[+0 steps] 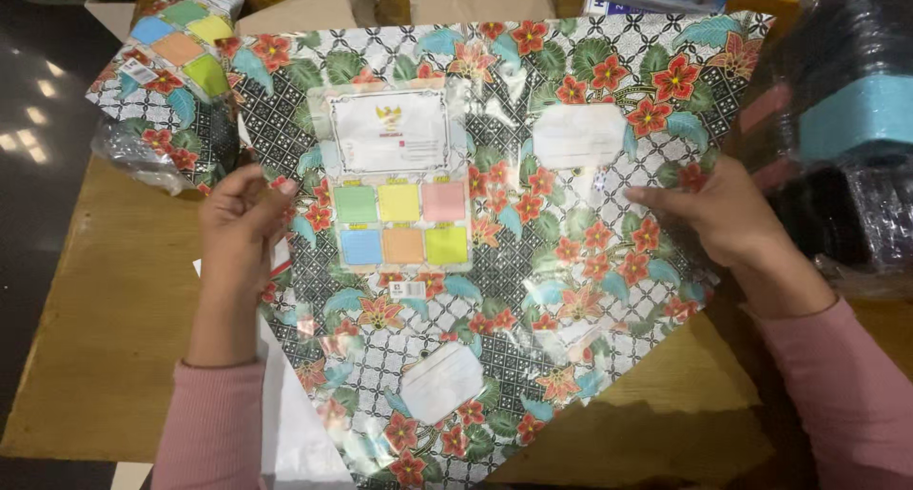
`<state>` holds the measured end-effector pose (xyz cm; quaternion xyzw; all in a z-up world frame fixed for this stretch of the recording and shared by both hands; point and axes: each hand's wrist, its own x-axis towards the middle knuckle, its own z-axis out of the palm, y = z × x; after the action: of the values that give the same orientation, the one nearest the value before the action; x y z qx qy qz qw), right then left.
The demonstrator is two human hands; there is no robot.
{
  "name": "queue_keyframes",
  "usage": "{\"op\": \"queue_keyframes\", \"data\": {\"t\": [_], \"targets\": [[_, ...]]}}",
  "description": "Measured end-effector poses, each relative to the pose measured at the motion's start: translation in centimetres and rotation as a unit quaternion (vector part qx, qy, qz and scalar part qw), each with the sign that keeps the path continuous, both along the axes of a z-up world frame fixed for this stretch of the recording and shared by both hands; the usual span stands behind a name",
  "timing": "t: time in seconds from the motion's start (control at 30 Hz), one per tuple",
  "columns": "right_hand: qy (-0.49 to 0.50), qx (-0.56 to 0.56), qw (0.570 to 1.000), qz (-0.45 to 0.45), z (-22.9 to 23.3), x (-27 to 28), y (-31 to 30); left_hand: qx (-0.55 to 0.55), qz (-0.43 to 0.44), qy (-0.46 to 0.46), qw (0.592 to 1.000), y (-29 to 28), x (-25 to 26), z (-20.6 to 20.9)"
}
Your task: The person wraps a rectangular box with floral-patterned wrapping paper on a wooden table. They fold the paper around the box, press the folds flat, apply tape to secure the seams, and fold and tape the open ends of the paper closed.
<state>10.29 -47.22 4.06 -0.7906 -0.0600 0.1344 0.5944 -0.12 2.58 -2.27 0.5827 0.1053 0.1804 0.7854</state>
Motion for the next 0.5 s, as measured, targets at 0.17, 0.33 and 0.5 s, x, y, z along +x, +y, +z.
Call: {"op": "queue_keyframes", "data": {"t": [0.17,0.33,0.5], "targets": [[-0.008,0.014,1.000,-0.026,0.0,-0.1,-0.2,0.013,-0.023,-0.015,1.000,0.5,0.2,-0.4],[0.028,0.083,0.996,-0.019,-1.8,0.6,0.2,0.064,-0.059,0.029,0.996,0.1,0.4,-0.4],[0.094,0.134,0.987,0.004,-3.3,1.3,0.1,0.090,-0.033,0.064,0.993,-0.2,0.9,-0.7]]}}
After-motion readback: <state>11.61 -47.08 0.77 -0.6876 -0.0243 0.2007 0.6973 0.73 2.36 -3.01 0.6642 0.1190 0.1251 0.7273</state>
